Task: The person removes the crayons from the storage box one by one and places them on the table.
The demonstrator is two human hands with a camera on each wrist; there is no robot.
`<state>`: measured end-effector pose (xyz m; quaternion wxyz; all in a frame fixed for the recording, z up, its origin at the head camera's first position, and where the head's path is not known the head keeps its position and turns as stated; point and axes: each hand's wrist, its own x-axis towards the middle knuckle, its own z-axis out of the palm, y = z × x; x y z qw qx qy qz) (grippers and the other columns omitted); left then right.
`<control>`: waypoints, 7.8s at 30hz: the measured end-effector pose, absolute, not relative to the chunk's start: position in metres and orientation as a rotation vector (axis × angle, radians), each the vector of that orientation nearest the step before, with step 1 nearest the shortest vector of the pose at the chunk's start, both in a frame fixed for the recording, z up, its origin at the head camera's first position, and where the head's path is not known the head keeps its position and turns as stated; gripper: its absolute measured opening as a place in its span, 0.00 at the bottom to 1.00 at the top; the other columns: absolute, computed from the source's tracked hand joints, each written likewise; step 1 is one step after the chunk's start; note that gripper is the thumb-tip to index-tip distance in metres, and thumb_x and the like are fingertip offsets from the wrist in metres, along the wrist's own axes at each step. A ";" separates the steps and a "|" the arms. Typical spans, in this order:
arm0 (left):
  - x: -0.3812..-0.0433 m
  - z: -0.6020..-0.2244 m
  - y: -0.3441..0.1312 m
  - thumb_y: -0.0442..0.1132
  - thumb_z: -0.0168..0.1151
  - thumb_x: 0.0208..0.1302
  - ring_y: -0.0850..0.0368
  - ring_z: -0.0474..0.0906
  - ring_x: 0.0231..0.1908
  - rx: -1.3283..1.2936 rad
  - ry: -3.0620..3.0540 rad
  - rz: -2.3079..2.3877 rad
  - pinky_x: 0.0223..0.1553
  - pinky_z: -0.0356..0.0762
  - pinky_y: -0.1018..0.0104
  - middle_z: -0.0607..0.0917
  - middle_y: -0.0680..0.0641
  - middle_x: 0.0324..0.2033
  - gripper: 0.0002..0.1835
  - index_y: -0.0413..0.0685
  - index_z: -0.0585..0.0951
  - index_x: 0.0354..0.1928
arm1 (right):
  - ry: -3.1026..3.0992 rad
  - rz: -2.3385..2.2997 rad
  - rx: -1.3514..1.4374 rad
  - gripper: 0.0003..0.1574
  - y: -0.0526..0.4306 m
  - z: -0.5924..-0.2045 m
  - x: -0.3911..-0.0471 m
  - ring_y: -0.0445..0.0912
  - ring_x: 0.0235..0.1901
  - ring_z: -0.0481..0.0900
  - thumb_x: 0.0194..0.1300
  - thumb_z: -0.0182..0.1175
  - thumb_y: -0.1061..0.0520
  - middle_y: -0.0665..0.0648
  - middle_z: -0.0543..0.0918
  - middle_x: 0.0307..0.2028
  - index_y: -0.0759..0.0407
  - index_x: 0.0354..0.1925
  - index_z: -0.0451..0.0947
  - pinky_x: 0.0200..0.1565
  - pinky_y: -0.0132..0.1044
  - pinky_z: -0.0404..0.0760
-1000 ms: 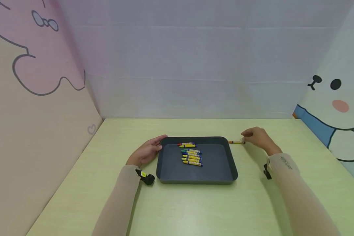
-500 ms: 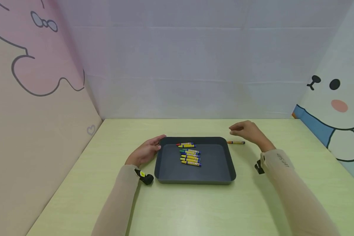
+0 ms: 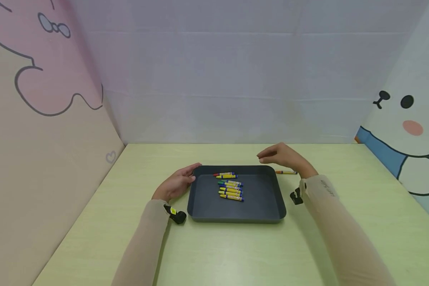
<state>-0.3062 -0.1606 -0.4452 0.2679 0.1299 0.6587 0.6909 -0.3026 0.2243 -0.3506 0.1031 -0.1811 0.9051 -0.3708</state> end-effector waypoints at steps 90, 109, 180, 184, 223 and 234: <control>-0.308 -0.447 -0.159 0.25 0.40 0.72 0.49 0.31 0.75 0.364 1.715 1.912 0.74 0.38 0.52 0.33 0.49 0.76 0.34 0.48 0.47 0.76 | 2.498 -0.713 -0.632 0.12 0.148 -0.393 -0.310 0.44 0.35 0.80 0.60 0.65 0.62 0.58 0.85 0.38 0.63 0.44 0.82 0.41 0.38 0.80; -0.305 -0.447 -0.159 0.24 0.39 0.72 0.49 0.28 0.75 0.355 1.724 1.917 0.74 0.35 0.52 0.33 0.47 0.76 0.34 0.47 0.47 0.76 | 2.566 -0.676 -0.687 0.10 0.162 -0.378 -0.310 0.45 0.37 0.82 0.61 0.64 0.63 0.57 0.86 0.39 0.61 0.43 0.84 0.42 0.40 0.81; -0.306 -0.449 -0.160 0.25 0.42 0.72 0.53 0.31 0.75 0.366 1.710 1.919 0.65 0.50 0.65 0.33 0.49 0.76 0.35 0.48 0.47 0.77 | 2.854 -0.732 -0.381 0.12 0.296 -0.379 -0.294 0.61 0.43 0.81 0.62 0.60 0.66 0.68 0.85 0.42 0.70 0.43 0.83 0.44 0.51 0.80; -0.307 -0.449 -0.159 0.25 0.43 0.72 0.55 0.30 0.75 0.352 1.709 1.926 0.68 0.48 0.64 0.35 0.50 0.77 0.35 0.49 0.48 0.76 | 2.832 -0.734 -0.369 0.11 0.298 -0.382 -0.294 0.61 0.43 0.81 0.62 0.60 0.67 0.69 0.85 0.41 0.71 0.43 0.82 0.44 0.52 0.80; -0.306 -0.448 -0.158 0.24 0.42 0.72 0.53 0.29 0.75 0.344 1.661 1.952 0.74 0.37 0.55 0.34 0.51 0.76 0.35 0.48 0.48 0.76 | 2.838 -0.703 -0.313 0.11 0.299 -0.391 -0.294 0.60 0.42 0.80 0.60 0.63 0.65 0.69 0.85 0.41 0.71 0.41 0.83 0.44 0.51 0.79; -0.306 -0.447 -0.159 0.25 0.43 0.71 0.52 0.28 0.75 0.343 1.681 1.943 0.74 0.36 0.54 0.34 0.50 0.76 0.35 0.49 0.48 0.76 | 2.864 -0.679 -0.355 0.17 0.292 -0.380 -0.295 0.61 0.42 0.81 0.61 0.60 0.64 0.69 0.84 0.41 0.74 0.47 0.80 0.44 0.53 0.79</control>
